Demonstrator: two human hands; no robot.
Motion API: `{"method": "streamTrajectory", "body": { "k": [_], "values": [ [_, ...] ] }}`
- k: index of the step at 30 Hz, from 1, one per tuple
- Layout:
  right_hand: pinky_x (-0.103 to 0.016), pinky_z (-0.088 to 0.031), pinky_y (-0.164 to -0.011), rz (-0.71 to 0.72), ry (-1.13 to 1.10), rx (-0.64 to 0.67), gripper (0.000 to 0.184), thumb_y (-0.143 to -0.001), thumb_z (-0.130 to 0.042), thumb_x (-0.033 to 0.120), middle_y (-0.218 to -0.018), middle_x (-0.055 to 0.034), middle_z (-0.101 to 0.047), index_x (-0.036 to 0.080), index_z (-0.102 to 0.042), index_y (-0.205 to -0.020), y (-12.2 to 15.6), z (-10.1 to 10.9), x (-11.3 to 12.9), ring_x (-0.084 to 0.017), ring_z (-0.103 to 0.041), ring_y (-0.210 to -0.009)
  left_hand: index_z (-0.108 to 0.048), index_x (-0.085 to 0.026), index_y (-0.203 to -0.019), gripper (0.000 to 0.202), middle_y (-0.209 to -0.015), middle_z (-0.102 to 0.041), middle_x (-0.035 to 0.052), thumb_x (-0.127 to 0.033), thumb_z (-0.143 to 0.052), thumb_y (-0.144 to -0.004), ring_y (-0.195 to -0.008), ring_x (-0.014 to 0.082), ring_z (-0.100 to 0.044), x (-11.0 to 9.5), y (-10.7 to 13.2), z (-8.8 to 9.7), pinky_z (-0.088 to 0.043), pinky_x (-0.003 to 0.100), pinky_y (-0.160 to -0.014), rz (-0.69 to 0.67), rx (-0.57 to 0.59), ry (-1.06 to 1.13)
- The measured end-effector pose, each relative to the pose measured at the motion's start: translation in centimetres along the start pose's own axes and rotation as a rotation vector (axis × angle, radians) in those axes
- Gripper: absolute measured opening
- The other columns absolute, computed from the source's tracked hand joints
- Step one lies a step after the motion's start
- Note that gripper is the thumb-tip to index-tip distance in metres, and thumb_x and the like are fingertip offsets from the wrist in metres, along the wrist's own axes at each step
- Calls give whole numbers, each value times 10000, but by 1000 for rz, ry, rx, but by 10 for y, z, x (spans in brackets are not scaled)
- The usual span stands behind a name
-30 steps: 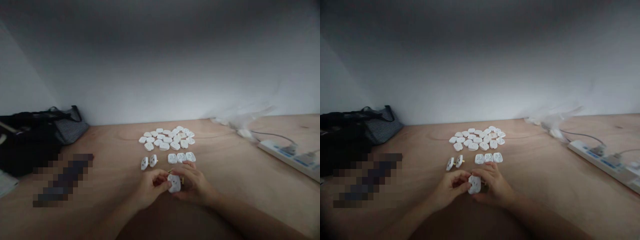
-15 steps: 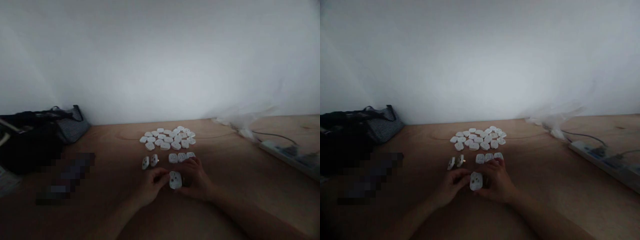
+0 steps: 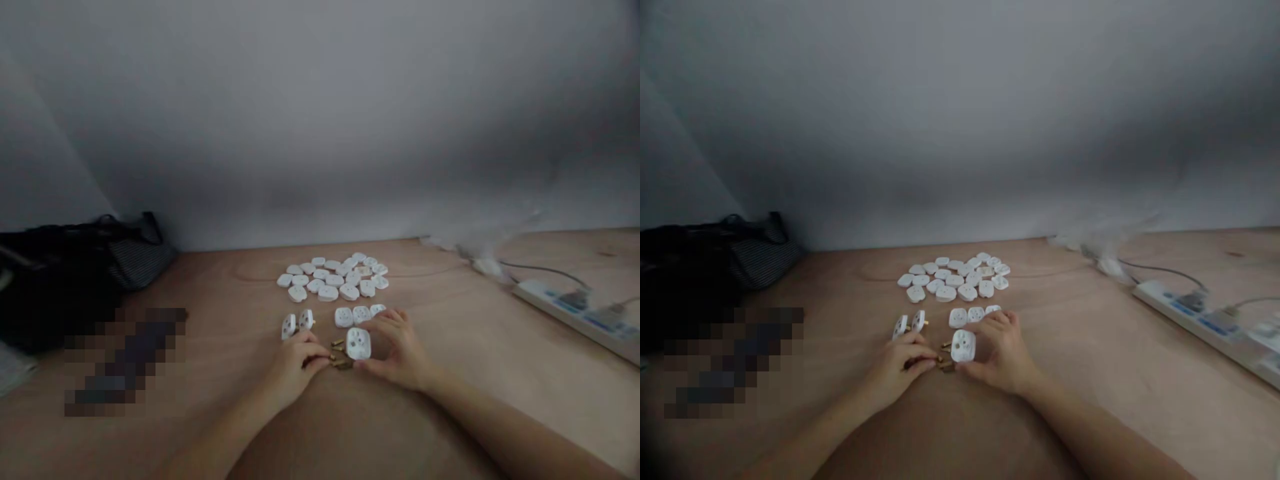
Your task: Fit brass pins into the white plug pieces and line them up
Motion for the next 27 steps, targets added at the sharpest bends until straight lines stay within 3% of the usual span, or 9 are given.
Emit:
{"method": "streamTrajectory", "body": {
  "k": [8,15,18,27],
  "values": [
    [-406,-295,-864,15,-23,74,466,-648,-705,448,-964,-48,-661,250,-598,-1056,1,-2,5,-253,-540,-942,-608,-182,-816,157,-781,-627,15,-167,-460,-865,-742,158,-597,-5,5,9,-460,253,-679,-80,-151,34],
    [-412,-265,-889,40,-81,163,474,-654,-695,472,-996,-45,-658,254,-593,-1063,-1,-5,18,-252,-531,-955,-603,-165,-830,75,-762,-658,7,-173,-529,-837,-699,131,-628,-19,11,15,-494,218,-660,-135,-311,181],
    [-409,-262,-889,57,-104,196,490,-646,-707,459,-999,-39,-660,265,-587,-1079,-1,-7,23,-247,-532,-947,-612,-166,-846,72,-770,-664,14,-152,-542,-835,-708,130,-632,-26,12,14,-502,221,-672,-232,-354,150],
    [-411,-265,-895,97,-145,189,509,-643,-702,475,-958,-38,-664,253,-585,-1086,-1,-7,26,-241,-540,-941,-625,-159,-967,213,-905,-679,66,-127,-421,-914,-844,155,-637,-34,16,13,-543,270,-761,-618,-291,-187]
  ]
}}
Point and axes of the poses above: each hand's wrist, its own y-axis away from the middle knuckle, its own z-axis out of the back of the hand, x = y × z, the point moved 4 cm from there along -y, towards the middle knuckle
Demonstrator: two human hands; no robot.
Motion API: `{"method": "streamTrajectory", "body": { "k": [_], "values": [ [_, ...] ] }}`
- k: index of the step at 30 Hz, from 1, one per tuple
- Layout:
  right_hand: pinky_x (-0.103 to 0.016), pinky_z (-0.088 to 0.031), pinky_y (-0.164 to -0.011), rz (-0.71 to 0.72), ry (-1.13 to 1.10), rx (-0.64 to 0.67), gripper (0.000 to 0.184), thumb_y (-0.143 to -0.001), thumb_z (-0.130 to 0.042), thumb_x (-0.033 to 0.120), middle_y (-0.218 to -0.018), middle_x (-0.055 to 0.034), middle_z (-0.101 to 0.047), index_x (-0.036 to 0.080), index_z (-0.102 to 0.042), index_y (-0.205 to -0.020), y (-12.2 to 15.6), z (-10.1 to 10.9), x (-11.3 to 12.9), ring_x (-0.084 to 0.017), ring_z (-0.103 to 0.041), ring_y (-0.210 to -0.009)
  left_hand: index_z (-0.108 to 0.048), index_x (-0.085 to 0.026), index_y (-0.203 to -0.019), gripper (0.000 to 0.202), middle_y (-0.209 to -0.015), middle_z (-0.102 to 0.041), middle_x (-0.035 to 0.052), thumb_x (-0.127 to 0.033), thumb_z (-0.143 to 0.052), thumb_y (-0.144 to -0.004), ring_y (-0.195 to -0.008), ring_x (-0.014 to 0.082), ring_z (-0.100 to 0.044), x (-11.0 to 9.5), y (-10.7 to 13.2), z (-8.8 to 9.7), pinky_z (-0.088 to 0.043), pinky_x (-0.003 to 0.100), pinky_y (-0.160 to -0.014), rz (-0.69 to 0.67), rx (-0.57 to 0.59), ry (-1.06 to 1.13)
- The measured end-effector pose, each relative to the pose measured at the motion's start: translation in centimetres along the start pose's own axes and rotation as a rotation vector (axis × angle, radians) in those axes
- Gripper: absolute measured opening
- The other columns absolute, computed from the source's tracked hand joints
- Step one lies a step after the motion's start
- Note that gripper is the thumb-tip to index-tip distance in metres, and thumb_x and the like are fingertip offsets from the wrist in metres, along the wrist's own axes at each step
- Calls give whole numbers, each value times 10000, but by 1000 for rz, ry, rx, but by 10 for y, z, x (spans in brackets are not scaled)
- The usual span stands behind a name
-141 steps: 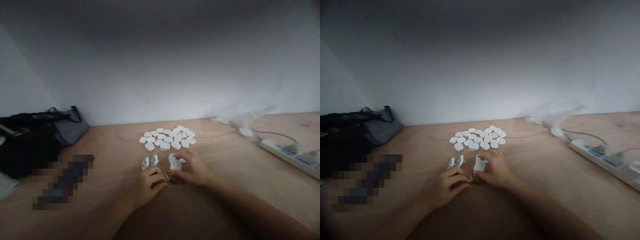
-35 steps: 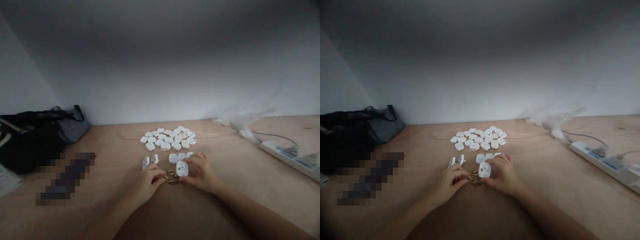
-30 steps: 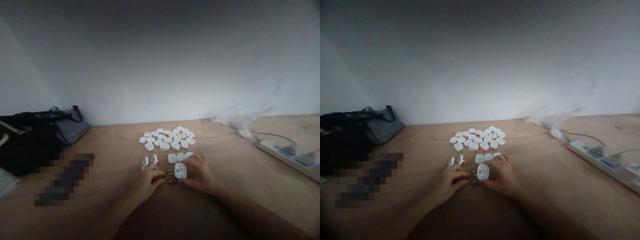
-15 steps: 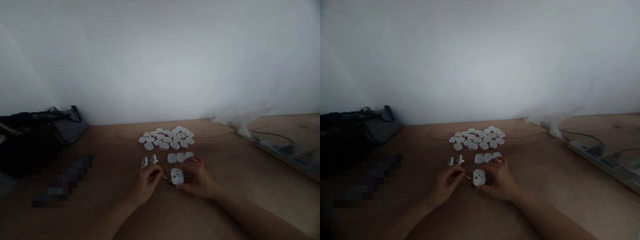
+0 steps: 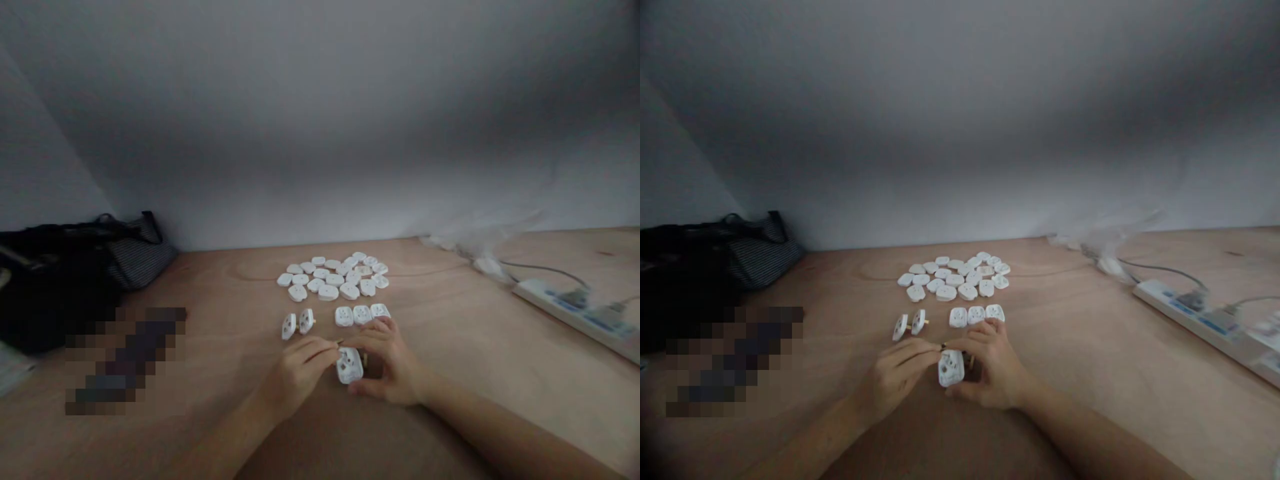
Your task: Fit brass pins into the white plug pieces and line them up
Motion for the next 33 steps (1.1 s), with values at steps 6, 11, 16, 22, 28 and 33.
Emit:
{"method": "streamTrajectory", "body": {
  "k": [6,11,16,22,28,33],
  "values": [
    [-424,-263,-904,13,-23,-1,517,-649,-689,503,-974,-55,-664,246,-589,-1087,0,1,0,-258,-536,-964,-617,-120,-997,276,-943,-684,98,-153,-348,-951,-877,182,-627,-5,-2,3,-555,308,-765,-175,40,-149],
    [-421,-247,-921,14,-46,14,514,-648,-699,492,-974,-39,-665,255,-589,-1091,1,1,1,-242,-542,-958,-619,-111,-984,228,-933,-700,90,-130,-398,-932,-862,188,-638,-8,1,2,-565,303,-735,-340,23,-185],
    [-436,-229,-938,20,-57,58,524,-648,-706,491,-997,-44,-666,257,-585,-1101,1,1,2,-243,-543,-966,-611,-109,-978,184,-966,-702,107,-114,-440,-913,-929,196,-638,-9,0,1,-565,318,-765,-392,42,-160],
    [-451,-217,-962,18,-59,37,523,-630,-722,501,-999,-46,-662,249,-601,-1071,2,0,3,-252,-541,-979,-561,-138,-1007,160,-1025,-681,105,-118,-435,-909,-984,189,-626,-8,-2,1,-547,313,-827,-270,-16,-82],
    [-444,-253,-957,-60,-26,-33,603,-626,-716,523,-1062,-62,-637,245,-545,-1133,3,2,-3,-265,-533,-1021,-514,-183,-1047,292,-1012,-630,87,-264,-623,-788,-961,217,-604,9,4,6,-513,349,-821,309,-72,83],
    [-480,-212,-985,-68,45,-80,806,-570,-732,567,-1051,-104,-645,205,-440,-1228,5,-3,-9,-302,-529,-1047,-588,-189,-1091,620,-968,-645,79,-507,-761,-588,-898,243,-597,8,2,-6,-489,370,-809,347,127,246]
  ]
}}
Point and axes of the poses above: each hand's wrist, its own y-axis away from the middle knuckle, its own z-axis out of the back of the hand, x = y × z, the point moved 4 cm from there along -y, towards the middle knuckle
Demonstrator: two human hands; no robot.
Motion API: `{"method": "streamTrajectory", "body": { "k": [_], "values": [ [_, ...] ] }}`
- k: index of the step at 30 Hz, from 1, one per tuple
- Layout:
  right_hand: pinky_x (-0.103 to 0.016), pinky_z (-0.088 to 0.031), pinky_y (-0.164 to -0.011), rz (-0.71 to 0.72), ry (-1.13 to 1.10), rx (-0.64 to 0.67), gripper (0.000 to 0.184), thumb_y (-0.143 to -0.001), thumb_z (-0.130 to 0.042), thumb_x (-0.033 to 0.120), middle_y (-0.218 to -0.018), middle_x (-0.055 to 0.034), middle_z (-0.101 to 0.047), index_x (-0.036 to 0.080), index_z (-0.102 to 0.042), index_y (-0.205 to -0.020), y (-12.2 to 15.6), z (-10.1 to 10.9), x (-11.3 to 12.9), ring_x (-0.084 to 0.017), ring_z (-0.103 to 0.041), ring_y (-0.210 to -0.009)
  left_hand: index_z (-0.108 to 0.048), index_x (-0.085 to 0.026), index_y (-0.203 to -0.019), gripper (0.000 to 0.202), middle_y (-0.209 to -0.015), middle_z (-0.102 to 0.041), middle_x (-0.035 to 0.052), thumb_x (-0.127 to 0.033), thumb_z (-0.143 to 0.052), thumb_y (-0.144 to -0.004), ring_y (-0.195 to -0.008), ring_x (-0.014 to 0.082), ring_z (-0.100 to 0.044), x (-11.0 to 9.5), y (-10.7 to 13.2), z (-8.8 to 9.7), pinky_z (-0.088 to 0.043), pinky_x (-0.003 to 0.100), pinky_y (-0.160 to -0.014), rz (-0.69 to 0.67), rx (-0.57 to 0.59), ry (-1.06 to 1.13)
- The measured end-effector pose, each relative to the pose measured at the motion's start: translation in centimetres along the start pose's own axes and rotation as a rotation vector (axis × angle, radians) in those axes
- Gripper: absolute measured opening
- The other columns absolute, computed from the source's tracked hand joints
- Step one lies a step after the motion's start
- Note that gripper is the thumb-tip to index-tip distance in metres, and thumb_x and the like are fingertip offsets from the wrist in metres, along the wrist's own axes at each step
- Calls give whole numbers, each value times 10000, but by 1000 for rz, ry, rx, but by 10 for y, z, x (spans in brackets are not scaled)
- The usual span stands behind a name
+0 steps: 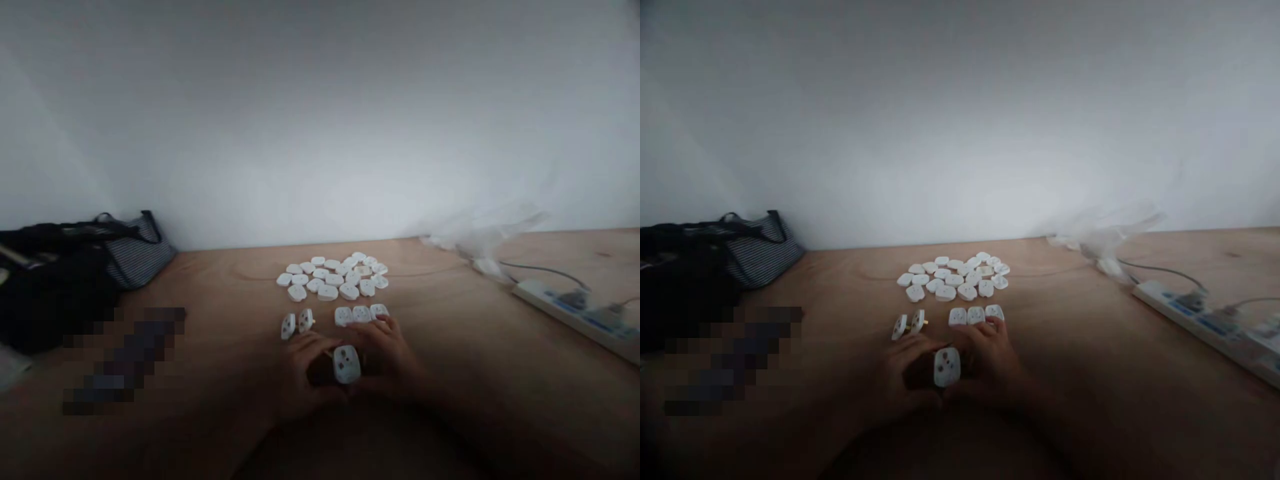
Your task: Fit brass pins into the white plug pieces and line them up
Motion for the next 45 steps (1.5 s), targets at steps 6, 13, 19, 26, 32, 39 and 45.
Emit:
{"method": "streamTrajectory", "body": {
  "k": [6,13,19,26,32,39,45],
  "values": [
    [-457,-257,-947,23,30,-22,989,-413,-771,628,-1011,-84,-657,213,-429,-1243,-1,2,0,-297,-549,-990,-612,-189,-1102,527,-925,-660,76,-478,-716,-674,-871,228,-590,4,0,-3,-485,361,-788,-54,-20,-23],
    [-361,-324,-772,-142,137,157,377,-582,-731,549,-838,-8,-659,233,-642,-768,0,14,-13,-224,-559,-862,-630,-195,-1091,497,-955,-637,83,-464,-715,-682,-903,233,-598,12,4,5,-498,359,-814,24,-151,-98],
    [-343,-341,-739,-248,169,150,254,-622,-731,451,-755,19,-672,231,-641,-711,1,8,-14,-200,-586,-788,-638,-204,-1084,514,-938,-637,74,-446,-750,-644,-877,233,-608,18,6,0,-510,362,-789,20,-152,-105],
    [-321,-371,-651,-356,208,148,150,-673,-689,360,-661,10,-672,220,-642,-647,4,14,-20,-171,-600,-630,-630,-191,-1086,523,-931,-634,73,-421,-765,-635,-874,231,-601,16,6,-2,-509,367,-780,5,-122,-91],
    [-304,-373,-628,-368,194,155,108,-736,-640,283,-683,-3,-671,224,-636,-646,5,11,-28,-186,-603,-664,-631,-213,-1092,519,-976,-620,78,-437,-756,-640,-921,242,-586,13,6,-3,-497,389,-826,11,-104,-113],
    [-348,-318,-745,-208,150,14,108,-787,-618,285,-723,4,-669,223,-635,-701,-1,20,-12,-190,-583,-769,-655,-244,-1023,470,-1128,-543,90,-434,-770,-608,-1059,308,-492,12,7,-4,-425,510,-896,11,-209,-249],
    [-377,-269,-752,-33,218,16,72,-768,-652,269,-727,1,-684,228,-635,-711,-2,17,12,-194,-557,-747,-664,-226,-1008,450,-1121,-545,97,-466,-740,-636,-1058,310,-481,6,6,-3,-414,491,-908,-31,-202,-301]
  ]
}}
Point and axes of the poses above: each hand's wrist, its own y-axis away from the middle knuckle, its own z-axis out of the back of the hand, x = y × z, the point moved 4 cm from there along -y, towards the middle knuckle
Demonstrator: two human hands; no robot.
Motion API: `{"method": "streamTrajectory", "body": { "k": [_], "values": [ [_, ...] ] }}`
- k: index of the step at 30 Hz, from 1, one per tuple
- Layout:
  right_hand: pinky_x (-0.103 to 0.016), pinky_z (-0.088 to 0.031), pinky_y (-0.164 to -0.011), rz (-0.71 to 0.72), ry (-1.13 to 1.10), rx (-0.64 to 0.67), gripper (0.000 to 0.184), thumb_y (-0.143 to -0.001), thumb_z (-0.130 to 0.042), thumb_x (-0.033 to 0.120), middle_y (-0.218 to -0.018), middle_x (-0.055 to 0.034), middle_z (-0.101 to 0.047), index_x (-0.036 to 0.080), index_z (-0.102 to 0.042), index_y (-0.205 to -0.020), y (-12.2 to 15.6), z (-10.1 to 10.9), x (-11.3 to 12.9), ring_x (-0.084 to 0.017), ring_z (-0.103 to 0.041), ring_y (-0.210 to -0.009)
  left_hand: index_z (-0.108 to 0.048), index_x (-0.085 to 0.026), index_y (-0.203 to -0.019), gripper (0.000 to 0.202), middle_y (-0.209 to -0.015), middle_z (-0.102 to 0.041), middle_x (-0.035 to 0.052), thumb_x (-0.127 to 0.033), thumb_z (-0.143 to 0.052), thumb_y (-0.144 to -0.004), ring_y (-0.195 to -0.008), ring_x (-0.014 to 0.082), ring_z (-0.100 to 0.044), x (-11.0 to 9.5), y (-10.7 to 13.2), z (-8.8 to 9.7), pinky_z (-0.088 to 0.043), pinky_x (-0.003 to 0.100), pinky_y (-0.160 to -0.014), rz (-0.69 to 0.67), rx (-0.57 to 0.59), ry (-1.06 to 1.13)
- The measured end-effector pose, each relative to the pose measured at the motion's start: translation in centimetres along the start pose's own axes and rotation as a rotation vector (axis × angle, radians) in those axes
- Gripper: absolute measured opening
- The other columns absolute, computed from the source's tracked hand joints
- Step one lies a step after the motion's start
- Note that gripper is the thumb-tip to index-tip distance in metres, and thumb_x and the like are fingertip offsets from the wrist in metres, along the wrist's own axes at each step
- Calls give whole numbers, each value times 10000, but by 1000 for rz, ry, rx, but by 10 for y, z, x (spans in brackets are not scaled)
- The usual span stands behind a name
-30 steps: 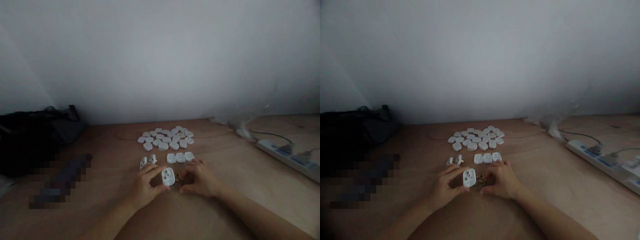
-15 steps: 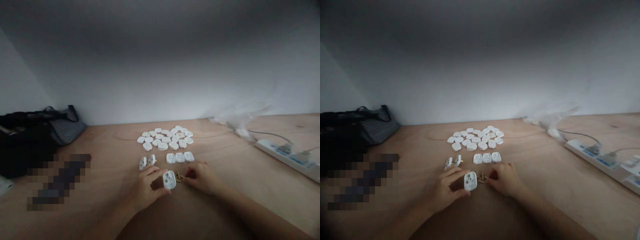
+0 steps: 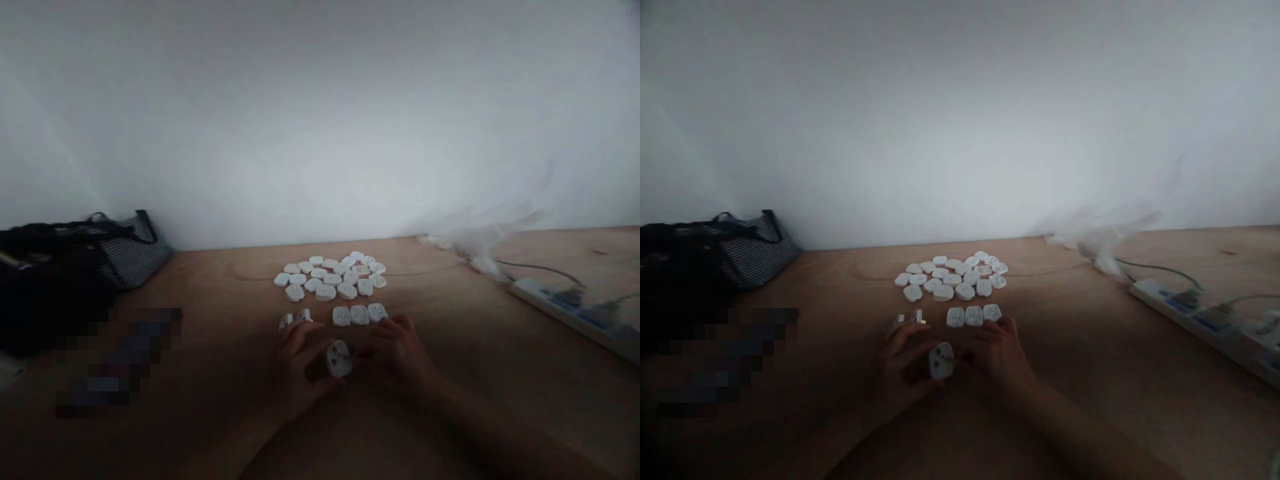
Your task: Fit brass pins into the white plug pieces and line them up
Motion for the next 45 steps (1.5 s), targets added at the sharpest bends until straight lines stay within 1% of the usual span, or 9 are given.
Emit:
{"method": "streamTrajectory", "body": {
  "k": [11,19,22,25,30,34,39,42,45],
  "values": [
    [-383,-267,-763,21,85,33,98,-738,-683,277,-675,5,-670,223,-636,-670,-1,-5,5,-190,-556,-730,-655,-219,-1041,427,-1103,-588,104,-485,-673,-708,-1076,315,-473,-9,0,3,-392,490,-919,-140,-36,-99],
    [-348,-251,-720,127,29,-216,75,-780,-658,263,-641,33,-648,258,-667,-706,3,-6,11,-146,-512,-672,-655,-202,-1031,439,-1088,-593,102,-494,-673,-704,-1068,306,-473,-10,0,3,-392,479,-921,-148,-30,-88],
    [-344,-262,-728,177,23,-268,82,-814,-618,323,-713,18,-657,277,-683,-834,4,-3,15,-149,-521,-702,-657,-211,-1036,447,-1082,-588,99,-518,-653,-711,-1063,303,-477,-11,0,3,-400,473,-915,-128,-41,-56],
    [-360,-296,-775,80,-60,-195,344,-756,-662,425,-931,-34,-667,264,-626,-1058,4,2,8,-194,-547,-826,-651,-231,-1061,460,-1091,-579,96,-527,-657,-708,-1061,295,-484,-10,-1,3,-408,461,-914,-86,-23,-7],
    [-431,-334,-862,-69,-293,-18,656,-528,-802,489,-1065,-38,-648,301,-586,-1119,3,1,-5,-274,-535,-981,-663,-241,-1057,480,-1073,-579,98,-548,-666,-688,-1027,283,-513,-4,-3,2,-432,436,-893,15,-26,91],
    [-483,-350,-898,-110,-504,25,559,-522,-810,459,-1003,-36,-667,286,-644,-1027,1,-13,-7,-282,-554,-978,-653,-258,-1083,488,-1062,-577,97,-572,-627,-710,-1029,283,-508,-2,-2,-1,-437,444,-878,26,-21,163],
    [-355,-485,-744,-142,-790,21,407,-604,-771,425,-893,-39,-673,205,-650,-925,-1,-25,-10,-215,-622,-821,-634,-235,-1087,539,-1078,-578,94,-533,-708,-645,-1002,275,-532,-2,0,-1,-447,415,-861,99,27,223],
    [-335,-485,-760,-182,-679,-28,382,-616,-765,376,-900,-36,-675,195,-637,-926,-13,-21,-21,-202,-628,-832,-599,-198,-1023,558,-979,-606,65,-466,-783,-569,-882,241,-567,1,4,-2,-474,352,-757,229,144,246],
    [-358,-436,-825,-198,-330,-68,355,-626,-743,360,-896,-22,-683,217,-649,-937,-38,-15,-32,-211,-612,-884,-569,-177,-774,237,-765,-591,6,-316,-725,-663,-688,168,-552,3,7,-6,-436,258,-603,298,292,229]
  ]
}}
Point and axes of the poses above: each hand's wrist, its own y-axis away from the middle knuckle, its own z-axis out of the back of the hand, x = y × z, the point moved 4 cm from there along -y, towards the middle knuckle
